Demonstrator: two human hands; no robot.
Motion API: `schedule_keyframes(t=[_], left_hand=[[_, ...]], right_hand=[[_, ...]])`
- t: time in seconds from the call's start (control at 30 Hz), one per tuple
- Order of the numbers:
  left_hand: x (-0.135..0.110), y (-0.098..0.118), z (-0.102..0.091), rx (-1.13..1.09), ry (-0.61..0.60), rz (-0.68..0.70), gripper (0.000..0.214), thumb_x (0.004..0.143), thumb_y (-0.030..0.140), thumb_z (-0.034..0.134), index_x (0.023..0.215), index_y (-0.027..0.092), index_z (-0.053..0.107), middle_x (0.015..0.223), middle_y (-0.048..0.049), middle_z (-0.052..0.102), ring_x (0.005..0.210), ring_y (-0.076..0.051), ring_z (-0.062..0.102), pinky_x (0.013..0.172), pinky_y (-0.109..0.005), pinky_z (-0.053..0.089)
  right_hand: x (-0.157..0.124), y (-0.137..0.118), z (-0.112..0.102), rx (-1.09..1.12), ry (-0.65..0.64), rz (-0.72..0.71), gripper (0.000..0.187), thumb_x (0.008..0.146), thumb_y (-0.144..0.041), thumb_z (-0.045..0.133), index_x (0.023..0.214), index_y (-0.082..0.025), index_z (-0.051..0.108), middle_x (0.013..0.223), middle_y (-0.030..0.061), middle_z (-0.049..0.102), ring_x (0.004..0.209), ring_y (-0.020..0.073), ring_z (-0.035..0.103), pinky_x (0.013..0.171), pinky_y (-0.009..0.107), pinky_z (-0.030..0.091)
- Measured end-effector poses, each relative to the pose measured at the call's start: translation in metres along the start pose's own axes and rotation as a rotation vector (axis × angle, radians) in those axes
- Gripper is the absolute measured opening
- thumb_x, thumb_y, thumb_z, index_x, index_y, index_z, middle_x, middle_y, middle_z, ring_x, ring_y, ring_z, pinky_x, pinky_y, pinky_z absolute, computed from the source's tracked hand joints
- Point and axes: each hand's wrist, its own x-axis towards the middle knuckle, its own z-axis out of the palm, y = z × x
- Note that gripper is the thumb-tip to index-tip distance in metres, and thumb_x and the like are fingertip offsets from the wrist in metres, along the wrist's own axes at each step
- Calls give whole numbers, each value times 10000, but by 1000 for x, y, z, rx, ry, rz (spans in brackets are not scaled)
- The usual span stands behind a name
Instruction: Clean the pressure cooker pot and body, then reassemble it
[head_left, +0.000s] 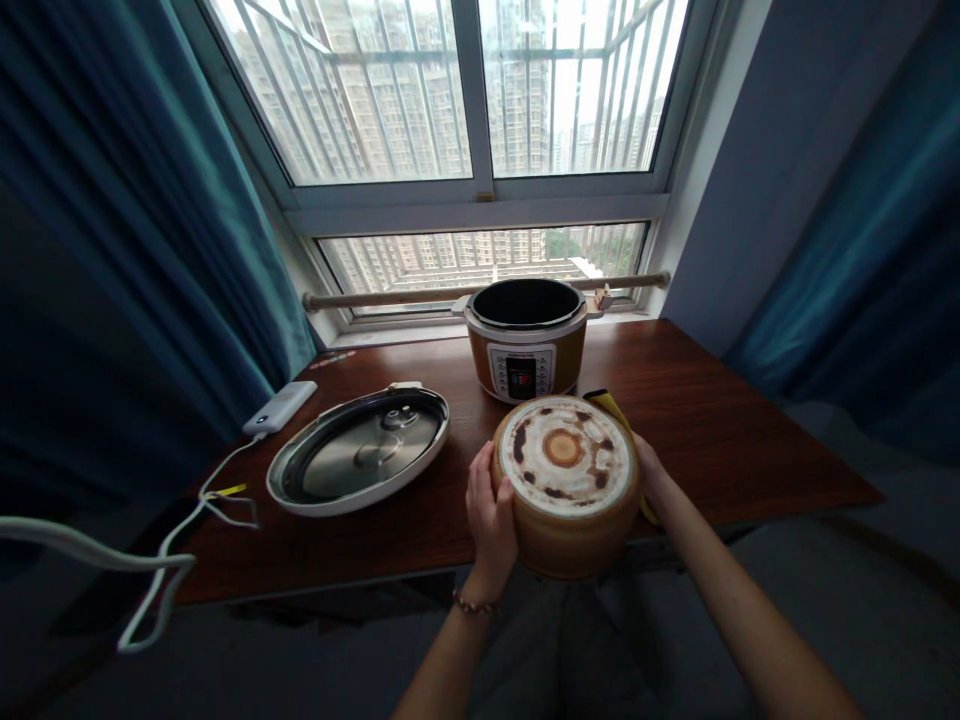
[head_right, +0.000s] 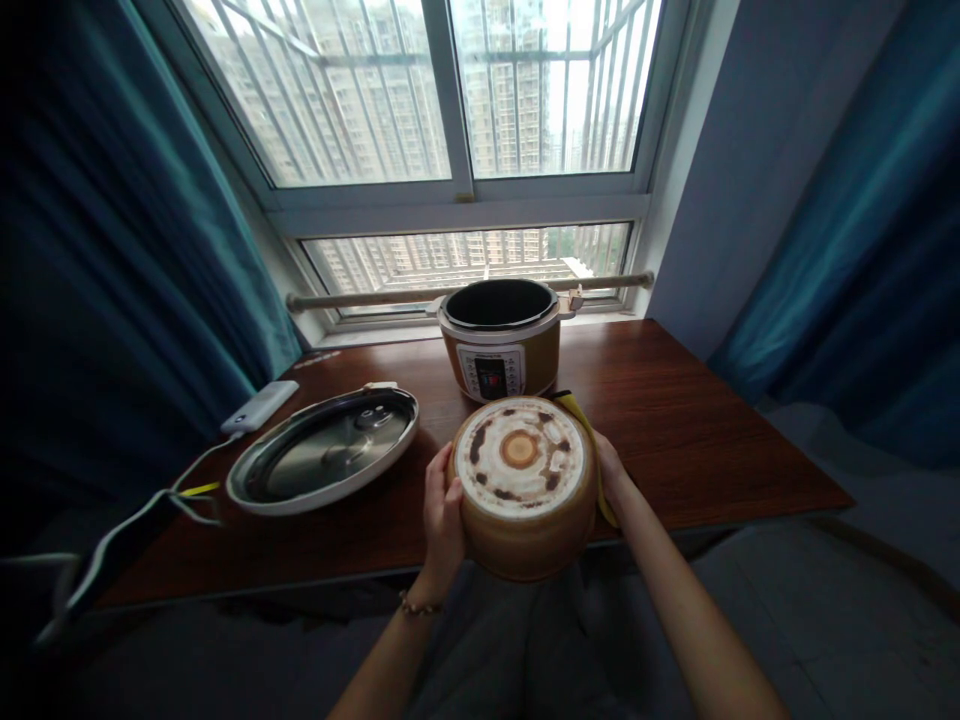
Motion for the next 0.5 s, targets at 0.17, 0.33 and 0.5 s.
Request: schedule_keyframes(t=[0.17,0.33,0.5], left_hand=[[1,1,1,-9,17,4,443,873,353,379,1293,213,406,1338,-76,437,1241,-224,393,1066,-376,275],[1,1,1,1,21,7,438,867,348,387,1282,212,415,1328,-76,446,1235,-226,398,1064,-378,276],[0,1,0,11,20,3,446,869,359,387,1290,213,413,1339,-81,441,1242,-236,394,1059,-390,282]], right_hand=[[-7,-8,9,67,-49,55,377,759,-446,555,991,-167,659,1007,84,688,1003,258,611,937,414,446],[-36,-32,28,-55,22,-203,369,798,-422,550,1097,-223,632,1158,40,628,1099,246,555,1005,415,385],[-79,-35,42,-548,101,-505,291,861,-377,479,1014,-229,678,1373,22,437,1288,233,352,1111,410,210]])
